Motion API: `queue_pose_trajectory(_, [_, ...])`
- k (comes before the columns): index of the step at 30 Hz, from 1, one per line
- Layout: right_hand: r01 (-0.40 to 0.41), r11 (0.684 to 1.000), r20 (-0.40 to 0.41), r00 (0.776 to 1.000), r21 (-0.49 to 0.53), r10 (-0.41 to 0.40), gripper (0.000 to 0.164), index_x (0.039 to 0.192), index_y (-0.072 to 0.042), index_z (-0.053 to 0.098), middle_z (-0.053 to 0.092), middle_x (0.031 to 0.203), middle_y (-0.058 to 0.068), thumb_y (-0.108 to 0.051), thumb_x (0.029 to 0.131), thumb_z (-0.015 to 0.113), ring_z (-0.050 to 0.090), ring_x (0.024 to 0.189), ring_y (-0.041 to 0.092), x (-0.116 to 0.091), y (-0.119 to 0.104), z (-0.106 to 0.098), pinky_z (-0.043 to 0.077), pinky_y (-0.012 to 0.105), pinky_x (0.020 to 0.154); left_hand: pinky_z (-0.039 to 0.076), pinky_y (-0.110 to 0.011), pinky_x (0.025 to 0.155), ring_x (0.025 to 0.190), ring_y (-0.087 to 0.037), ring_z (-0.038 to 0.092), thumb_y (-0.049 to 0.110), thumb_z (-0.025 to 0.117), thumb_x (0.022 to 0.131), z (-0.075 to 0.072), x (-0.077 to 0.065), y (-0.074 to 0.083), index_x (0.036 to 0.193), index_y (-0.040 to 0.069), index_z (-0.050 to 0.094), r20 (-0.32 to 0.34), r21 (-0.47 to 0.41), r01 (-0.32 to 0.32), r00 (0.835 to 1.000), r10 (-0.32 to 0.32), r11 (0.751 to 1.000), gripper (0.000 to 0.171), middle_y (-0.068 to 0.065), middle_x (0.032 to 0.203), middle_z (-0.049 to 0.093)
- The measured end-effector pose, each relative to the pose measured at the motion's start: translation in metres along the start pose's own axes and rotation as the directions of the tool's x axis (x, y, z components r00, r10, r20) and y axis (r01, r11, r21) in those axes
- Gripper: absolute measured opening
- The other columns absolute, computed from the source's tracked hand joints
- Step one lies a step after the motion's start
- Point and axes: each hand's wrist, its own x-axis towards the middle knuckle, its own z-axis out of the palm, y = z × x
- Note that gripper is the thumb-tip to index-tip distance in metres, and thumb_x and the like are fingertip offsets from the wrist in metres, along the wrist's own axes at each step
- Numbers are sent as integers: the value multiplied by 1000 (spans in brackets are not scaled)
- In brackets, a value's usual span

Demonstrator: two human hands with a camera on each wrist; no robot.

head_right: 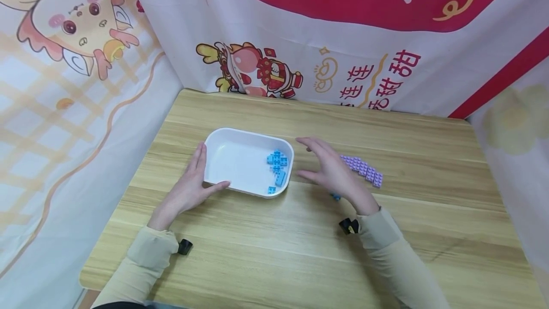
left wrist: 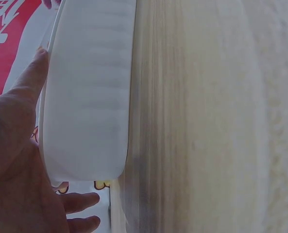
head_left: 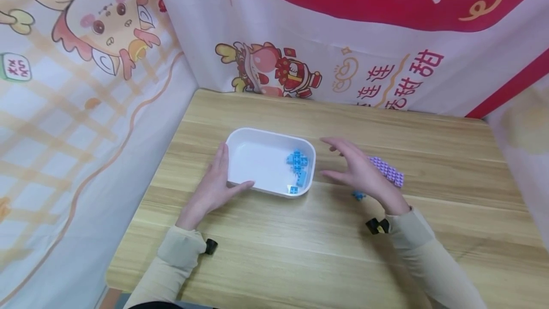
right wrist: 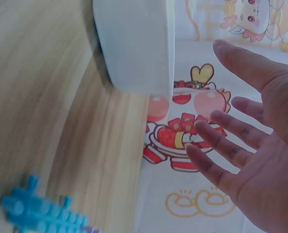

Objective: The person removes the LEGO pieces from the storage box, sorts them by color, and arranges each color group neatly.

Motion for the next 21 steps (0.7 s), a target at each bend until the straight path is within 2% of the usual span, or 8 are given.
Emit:
queue_pose_trajectory(7, [58,998,60,997,-6,-57,82,159,-9,55,64,156,15,-21,88,94,66,136,36,18,-10,10,57,60,117,10,-65,141,174,-41,3,83,69,91,0,0,0,174,14,-21,-3,3,-3,1000,3,1000,140,-12,186,-16])
queue_pose_trajectory(11, [65,998,81,995,10,-66,79,157,-7,57,63,159,15,-22,89,94,63,143,37,28,-11,19,51,61,124,10,-66,141,174,-41,2,84,68,90,0,0,0,174,14,-20,-3,-2,-2,1000,2,1000,141,-12,186,-15])
queue_pose_trajectory(15, [107,994,97,989,15,-108,76,155,-2,59,61,161,19,-19,89,93,58,149,40,38,-9,30,46,61,129,12,-66,141,174,-41,3,84,69,90,-1,-1,1,174,14,-20,-2,-5,-1,1000,1,1000,140,-12,186,-15])
queue_pose_trajectory(18, [143,990,111,984,1,-142,78,154,1,58,63,157,22,-16,86,94,61,146,41,44,-11,38,49,60,127,13,-66,140,174,-42,3,83,69,90,-1,-1,1,174,14,-20,-3,-8,1,1000,-1,1000,140,-12,187,-15])
queue_pose_trajectory(21, [129,991,137,983,-35,-124,81,155,-1,58,64,155,21,-17,85,96,63,143,40,49,-15,46,52,58,124,13,-66,140,173,-43,3,83,69,90,-2,-1,1,174,15,-20,-4,-11,3,1000,-3,1000,140,-12,187,-16])
